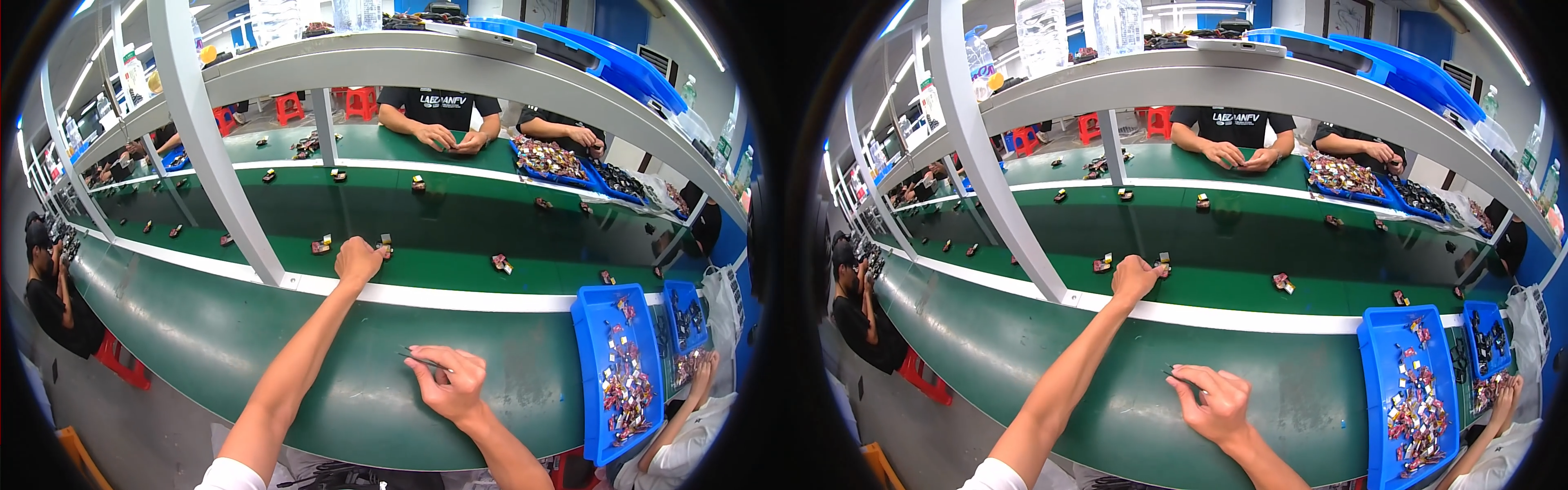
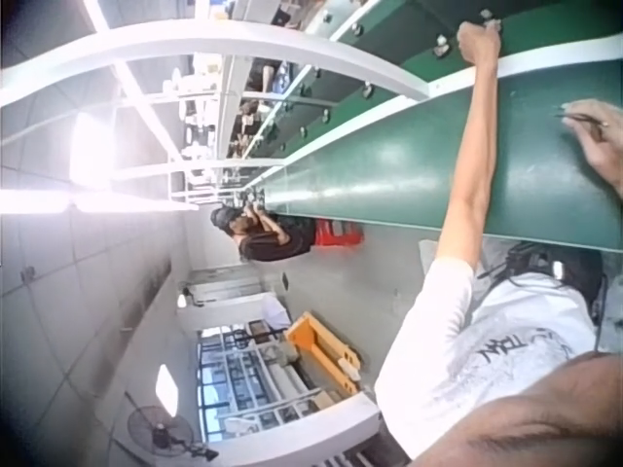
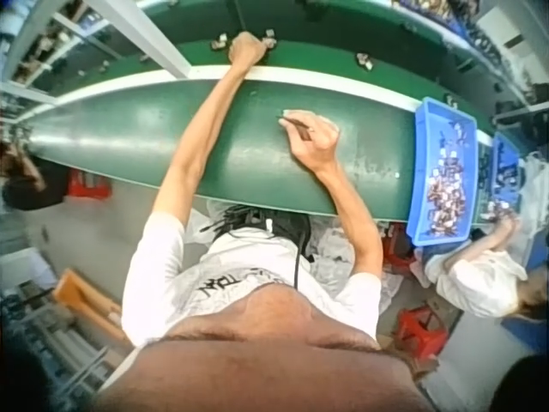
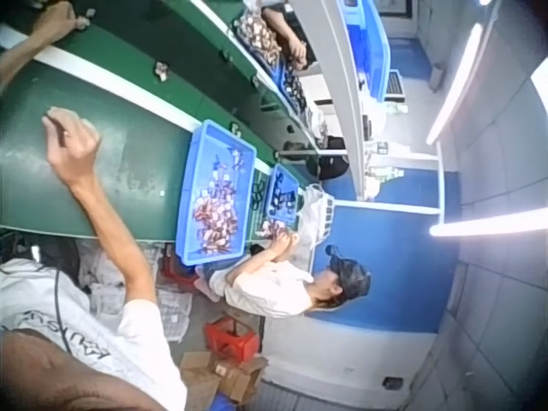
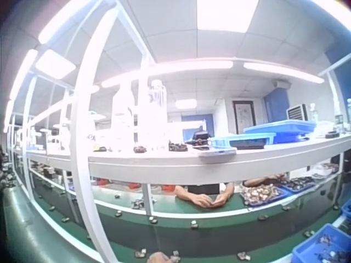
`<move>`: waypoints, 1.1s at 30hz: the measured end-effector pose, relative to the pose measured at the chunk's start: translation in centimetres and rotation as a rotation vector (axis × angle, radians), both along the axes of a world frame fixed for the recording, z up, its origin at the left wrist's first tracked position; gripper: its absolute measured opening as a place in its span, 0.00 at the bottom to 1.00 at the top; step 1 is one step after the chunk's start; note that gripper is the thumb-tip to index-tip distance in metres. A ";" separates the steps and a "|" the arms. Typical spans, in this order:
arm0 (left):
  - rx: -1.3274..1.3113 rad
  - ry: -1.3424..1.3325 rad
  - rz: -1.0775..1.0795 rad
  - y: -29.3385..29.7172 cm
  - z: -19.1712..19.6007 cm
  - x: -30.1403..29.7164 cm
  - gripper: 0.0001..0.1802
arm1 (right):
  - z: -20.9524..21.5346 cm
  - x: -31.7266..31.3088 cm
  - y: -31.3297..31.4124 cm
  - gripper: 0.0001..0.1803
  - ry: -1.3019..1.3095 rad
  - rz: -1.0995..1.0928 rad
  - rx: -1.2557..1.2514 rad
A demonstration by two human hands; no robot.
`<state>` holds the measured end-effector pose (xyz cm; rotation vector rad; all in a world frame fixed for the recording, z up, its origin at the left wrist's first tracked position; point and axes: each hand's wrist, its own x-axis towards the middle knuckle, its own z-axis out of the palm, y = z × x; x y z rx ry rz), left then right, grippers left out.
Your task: Assembling small electronic components onto circuit boards using tweezers on a factory production line.
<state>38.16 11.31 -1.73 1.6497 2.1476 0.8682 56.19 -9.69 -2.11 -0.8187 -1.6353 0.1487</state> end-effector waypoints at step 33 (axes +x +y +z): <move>0.175 -0.532 -0.595 -18.5 -1.2 -0.7 0.07 | -1.6 0.7 -0.1 0.07 0.345 0.156 -0.612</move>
